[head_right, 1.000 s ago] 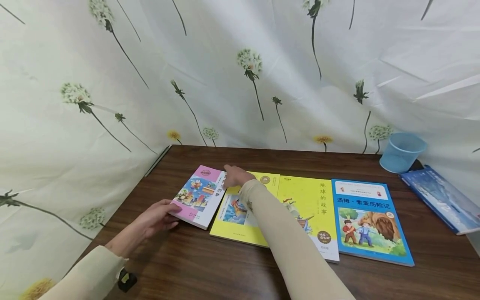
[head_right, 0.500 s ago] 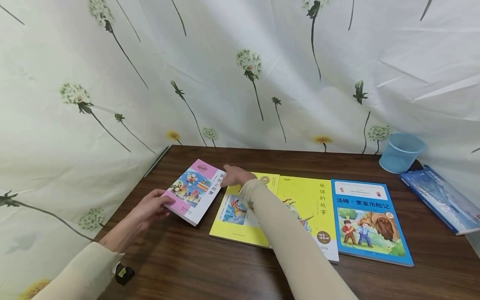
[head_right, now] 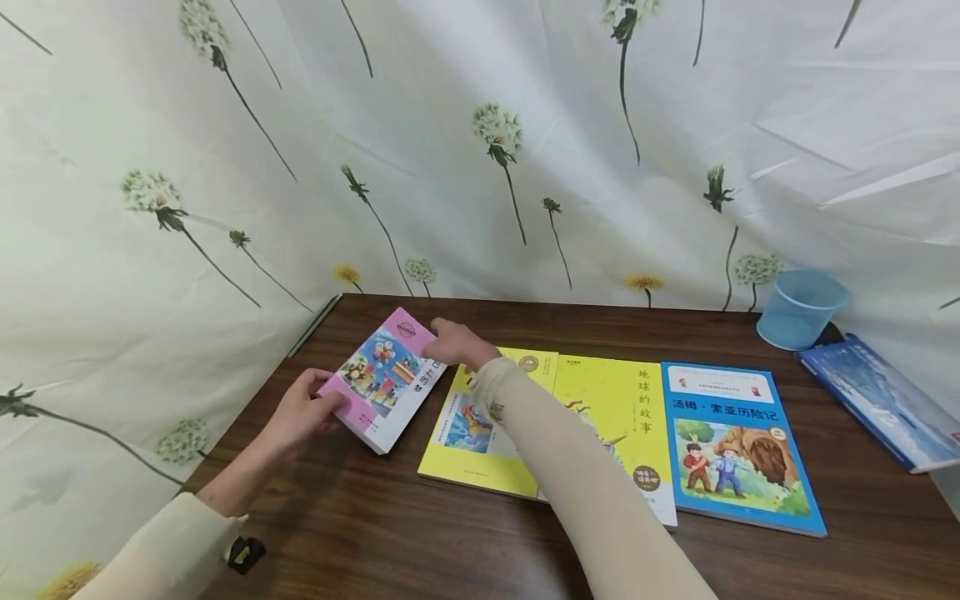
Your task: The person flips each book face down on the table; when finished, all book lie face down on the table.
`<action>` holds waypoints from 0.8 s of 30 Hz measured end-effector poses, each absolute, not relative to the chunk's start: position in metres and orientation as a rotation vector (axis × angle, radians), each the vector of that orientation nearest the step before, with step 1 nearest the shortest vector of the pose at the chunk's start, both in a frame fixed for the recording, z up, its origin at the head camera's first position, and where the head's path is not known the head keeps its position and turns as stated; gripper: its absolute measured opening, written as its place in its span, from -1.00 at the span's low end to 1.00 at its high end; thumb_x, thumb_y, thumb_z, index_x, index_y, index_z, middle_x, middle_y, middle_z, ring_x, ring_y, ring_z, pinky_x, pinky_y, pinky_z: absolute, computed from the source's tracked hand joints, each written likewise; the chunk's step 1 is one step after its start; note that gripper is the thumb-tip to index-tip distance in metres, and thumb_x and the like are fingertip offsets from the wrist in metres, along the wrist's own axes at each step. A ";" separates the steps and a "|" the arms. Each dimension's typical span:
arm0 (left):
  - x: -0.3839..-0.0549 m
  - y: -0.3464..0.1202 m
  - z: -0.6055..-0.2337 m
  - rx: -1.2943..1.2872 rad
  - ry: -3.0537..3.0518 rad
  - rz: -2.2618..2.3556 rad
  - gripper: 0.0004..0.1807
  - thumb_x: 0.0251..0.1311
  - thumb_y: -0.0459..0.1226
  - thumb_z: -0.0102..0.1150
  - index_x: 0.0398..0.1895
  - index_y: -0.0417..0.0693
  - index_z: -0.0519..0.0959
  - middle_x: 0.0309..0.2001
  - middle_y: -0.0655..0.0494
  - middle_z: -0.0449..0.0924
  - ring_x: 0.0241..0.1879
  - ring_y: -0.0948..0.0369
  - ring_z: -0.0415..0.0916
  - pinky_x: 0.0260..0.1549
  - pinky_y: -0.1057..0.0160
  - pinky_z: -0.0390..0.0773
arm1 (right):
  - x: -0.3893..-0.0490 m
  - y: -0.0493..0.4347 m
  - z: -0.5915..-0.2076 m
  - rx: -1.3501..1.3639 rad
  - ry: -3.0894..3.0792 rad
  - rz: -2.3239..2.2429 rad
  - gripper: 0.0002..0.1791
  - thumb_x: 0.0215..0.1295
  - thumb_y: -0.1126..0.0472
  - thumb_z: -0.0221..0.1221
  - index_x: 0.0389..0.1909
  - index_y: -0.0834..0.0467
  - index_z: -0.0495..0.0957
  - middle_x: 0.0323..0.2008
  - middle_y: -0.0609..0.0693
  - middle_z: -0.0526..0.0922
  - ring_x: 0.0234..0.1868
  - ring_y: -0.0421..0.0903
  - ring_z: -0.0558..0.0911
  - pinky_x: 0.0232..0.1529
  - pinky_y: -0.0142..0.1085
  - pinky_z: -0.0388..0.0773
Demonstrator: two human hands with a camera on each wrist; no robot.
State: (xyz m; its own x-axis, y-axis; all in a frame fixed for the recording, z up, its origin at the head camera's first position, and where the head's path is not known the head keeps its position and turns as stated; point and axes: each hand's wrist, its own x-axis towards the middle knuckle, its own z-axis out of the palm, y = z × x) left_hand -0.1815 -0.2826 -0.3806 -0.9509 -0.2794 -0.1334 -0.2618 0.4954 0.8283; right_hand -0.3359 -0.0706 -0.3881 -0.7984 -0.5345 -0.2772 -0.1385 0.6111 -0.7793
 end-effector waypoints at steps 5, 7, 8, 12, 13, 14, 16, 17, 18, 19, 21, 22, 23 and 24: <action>-0.174 -0.275 -0.377 0.361 -2.788 -1.232 -0.56 0.29 -0.32 0.11 0.21 -0.21 0.33 -0.07 -0.22 0.54 -0.34 0.13 0.56 -0.45 0.29 0.56 | -0.327 -0.089 -0.372 -0.499 2.299 -1.284 -0.29 0.42 -0.01 0.15 0.49 0.10 0.16 0.22 0.14 0.50 0.12 0.12 0.58 0.06 0.19 0.61; -0.170 -0.272 -0.375 0.319 -2.813 -1.139 -0.57 0.29 -0.30 0.12 0.19 -0.18 0.35 -0.08 -0.21 0.58 -0.34 0.13 0.55 -0.47 0.28 0.52 | -0.322 -0.095 -0.366 -0.457 2.261 -1.353 -0.30 0.42 -0.04 0.14 0.47 0.08 0.15 0.18 0.14 0.50 0.09 0.16 0.60 0.03 0.16 0.64; -0.169 -0.270 -0.374 0.301 -2.822 -1.097 -0.58 0.28 -0.30 0.13 0.18 -0.17 0.36 -0.10 -0.20 0.59 -0.36 0.14 0.54 -0.49 0.28 0.50 | -0.320 -0.098 -0.364 -0.432 2.237 -1.389 -0.31 0.42 -0.05 0.15 0.45 0.08 0.15 0.17 0.14 0.49 0.08 0.18 0.61 0.02 0.15 0.65; -0.165 -0.261 -0.372 0.248 -2.852 -0.966 -0.60 0.26 -0.28 0.15 0.14 -0.11 0.38 -0.15 -0.13 0.63 -0.40 0.17 0.51 -0.54 0.28 0.44 | -0.314 -0.102 -0.354 -0.320 2.214 -1.450 -0.20 0.36 -0.11 0.20 0.46 0.09 0.07 0.17 0.18 0.47 0.07 0.23 0.61 -0.01 0.11 0.67; -0.164 -0.258 -0.371 0.237 -2.856 -0.941 -0.61 0.25 -0.27 0.16 0.13 -0.09 0.39 -0.17 -0.12 0.64 -0.40 0.17 0.52 -0.54 0.28 0.44 | -0.313 -0.103 -0.352 -0.292 2.223 -1.453 -0.15 0.34 -0.12 0.22 0.48 0.09 0.04 0.17 0.18 0.46 0.07 0.22 0.61 -0.01 0.10 0.68; -0.164 -0.256 -0.371 0.225 -2.860 -0.920 -0.61 0.25 -0.27 0.17 0.12 -0.08 0.39 -0.17 -0.10 0.65 -0.40 0.17 0.53 -0.54 0.28 0.45 | -0.312 -0.103 -0.350 -0.267 2.229 -1.456 -0.11 0.33 -0.13 0.23 0.50 0.10 0.01 0.19 0.20 0.45 0.06 0.22 0.61 -0.01 0.09 0.67; -0.162 -0.251 -0.370 0.198 -2.862 -0.884 -0.62 0.24 -0.27 0.18 0.10 -0.07 0.40 -0.17 -0.09 0.67 -0.37 0.16 0.58 -0.54 0.27 0.47 | -0.311 -0.103 -0.347 -0.228 2.251 -1.456 -0.02 0.29 -0.14 0.27 0.54 0.09 -0.06 0.22 0.22 0.44 0.04 0.20 0.61 -0.02 0.07 0.68; -0.161 -0.248 -0.370 0.183 -2.862 -0.866 -0.63 0.23 -0.27 0.19 0.09 -0.06 0.41 -0.16 -0.09 0.68 -0.36 0.15 0.60 -0.54 0.26 0.49 | -0.311 -0.103 -0.345 -0.213 2.267 -1.454 0.00 0.28 -0.13 0.28 0.55 0.09 -0.08 0.23 0.23 0.42 0.03 0.20 0.61 -0.04 0.06 0.69; -0.160 -0.246 -0.370 0.167 -2.862 -0.854 -0.63 0.23 -0.28 0.19 0.09 -0.07 0.41 -0.14 -0.10 0.69 -0.35 0.14 0.62 -0.54 0.25 0.50 | -0.312 -0.102 -0.344 -0.204 2.286 -1.449 0.02 0.27 -0.13 0.29 0.55 0.08 -0.08 0.24 0.23 0.41 0.01 0.18 0.61 -0.07 0.04 0.70; -0.159 -0.244 -0.370 0.155 -2.864 -0.837 -0.63 0.22 -0.28 0.20 0.08 -0.06 0.42 -0.13 -0.11 0.70 -0.34 0.14 0.63 -0.53 0.24 0.52 | -0.312 -0.102 -0.343 -0.195 2.306 -1.444 0.02 0.25 -0.12 0.30 0.55 0.08 -0.08 0.25 0.23 0.40 -0.01 0.17 0.61 -0.11 0.02 0.72; -0.158 -0.240 -0.371 0.126 -2.866 -0.814 -0.63 0.21 -0.29 0.20 0.07 -0.05 0.42 -0.11 -0.12 0.71 -0.33 0.14 0.65 -0.54 0.24 0.53 | -0.312 -0.101 -0.342 -0.189 2.341 -1.439 0.02 0.23 -0.10 0.33 0.53 0.08 -0.06 0.24 0.24 0.39 -0.06 0.14 0.62 -0.17 0.00 0.73; -0.157 -0.238 -0.371 0.115 -2.868 -0.801 -0.64 0.20 -0.29 0.20 0.07 -0.04 0.42 -0.12 -0.11 0.72 -0.34 0.14 0.65 -0.54 0.24 0.53 | -0.312 -0.101 -0.342 -0.188 2.360 -1.435 0.01 0.22 -0.09 0.33 0.52 0.08 -0.04 0.24 0.24 0.40 -0.08 0.13 0.63 -0.19 -0.01 0.74; -0.157 -0.237 -0.372 0.102 -2.869 -0.789 -0.64 0.20 -0.29 0.20 0.06 -0.03 0.43 -0.12 -0.11 0.72 -0.34 0.15 0.65 -0.54 0.24 0.53 | -0.311 -0.101 -0.342 -0.188 2.373 -1.434 0.00 0.21 -0.07 0.34 0.51 0.09 -0.03 0.23 0.24 0.40 -0.10 0.12 0.63 -0.21 -0.02 0.74; -0.156 -0.235 -0.373 0.094 -2.871 -0.783 -0.64 0.20 -0.28 0.21 0.06 -0.02 0.42 -0.12 -0.10 0.72 -0.35 0.16 0.65 -0.55 0.25 0.52 | -0.311 -0.101 -0.342 -0.191 2.379 -1.437 -0.01 0.21 -0.04 0.35 0.51 0.09 -0.02 0.22 0.25 0.40 -0.11 0.13 0.63 -0.21 -0.02 0.74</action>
State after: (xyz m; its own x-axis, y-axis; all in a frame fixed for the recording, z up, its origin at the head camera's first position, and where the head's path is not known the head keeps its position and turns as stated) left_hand -0.1560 -0.2350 -0.3729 -0.9846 -0.1033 0.1413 -0.0172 0.8606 0.5091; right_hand -0.3109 -0.1006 -0.3419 -0.9281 -0.2932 -0.2294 0.0666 0.4756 -0.8772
